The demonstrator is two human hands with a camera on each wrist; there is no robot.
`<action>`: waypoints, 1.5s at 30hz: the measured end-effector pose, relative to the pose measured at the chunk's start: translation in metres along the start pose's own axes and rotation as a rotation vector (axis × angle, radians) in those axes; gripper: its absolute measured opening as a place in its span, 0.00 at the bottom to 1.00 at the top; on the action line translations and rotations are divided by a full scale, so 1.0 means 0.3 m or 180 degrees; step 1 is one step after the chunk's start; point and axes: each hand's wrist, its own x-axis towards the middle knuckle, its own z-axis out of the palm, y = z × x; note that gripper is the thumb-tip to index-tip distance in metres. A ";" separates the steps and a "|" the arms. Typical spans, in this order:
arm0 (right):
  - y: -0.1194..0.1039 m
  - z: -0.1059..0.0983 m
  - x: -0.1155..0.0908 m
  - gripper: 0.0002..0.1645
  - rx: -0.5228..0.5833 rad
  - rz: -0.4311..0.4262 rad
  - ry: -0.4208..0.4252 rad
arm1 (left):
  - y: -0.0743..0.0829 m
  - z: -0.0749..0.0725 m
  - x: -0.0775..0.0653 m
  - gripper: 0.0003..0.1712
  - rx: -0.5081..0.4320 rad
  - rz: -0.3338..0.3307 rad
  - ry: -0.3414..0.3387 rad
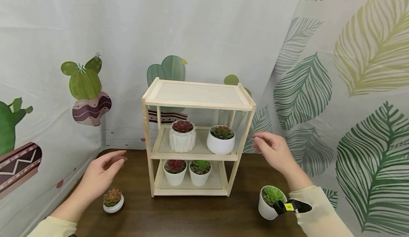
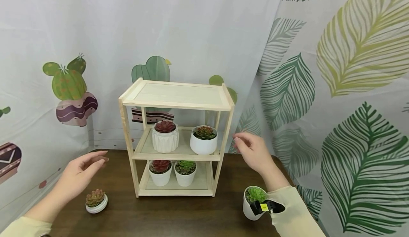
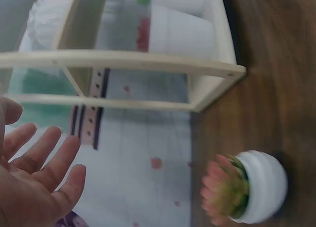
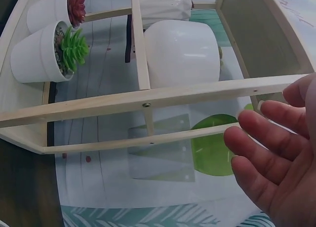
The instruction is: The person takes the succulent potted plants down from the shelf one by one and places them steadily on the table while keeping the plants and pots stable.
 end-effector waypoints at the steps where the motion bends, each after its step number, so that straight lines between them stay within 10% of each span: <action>1: -0.001 -0.005 -0.002 0.13 -0.0006 -0.0007 -0.0017 | 0.019 0.002 0.008 0.20 0.0006 0.0032 0.0016; 19: -0.078 -0.050 0.047 0.17 0.0473 0.0436 -0.0456 | 0.240 0.048 0.170 0.30 -0.0006 0.0276 -0.0014; 31: -0.022 -0.091 0.155 0.21 0.0800 0.1064 -0.1061 | 0.259 0.108 0.225 0.32 -0.0084 0.0438 0.0044; 45: 0.065 -0.104 0.293 0.20 0.0632 0.1018 -0.1687 | 0.252 0.119 0.229 0.24 0.0002 0.0531 0.0224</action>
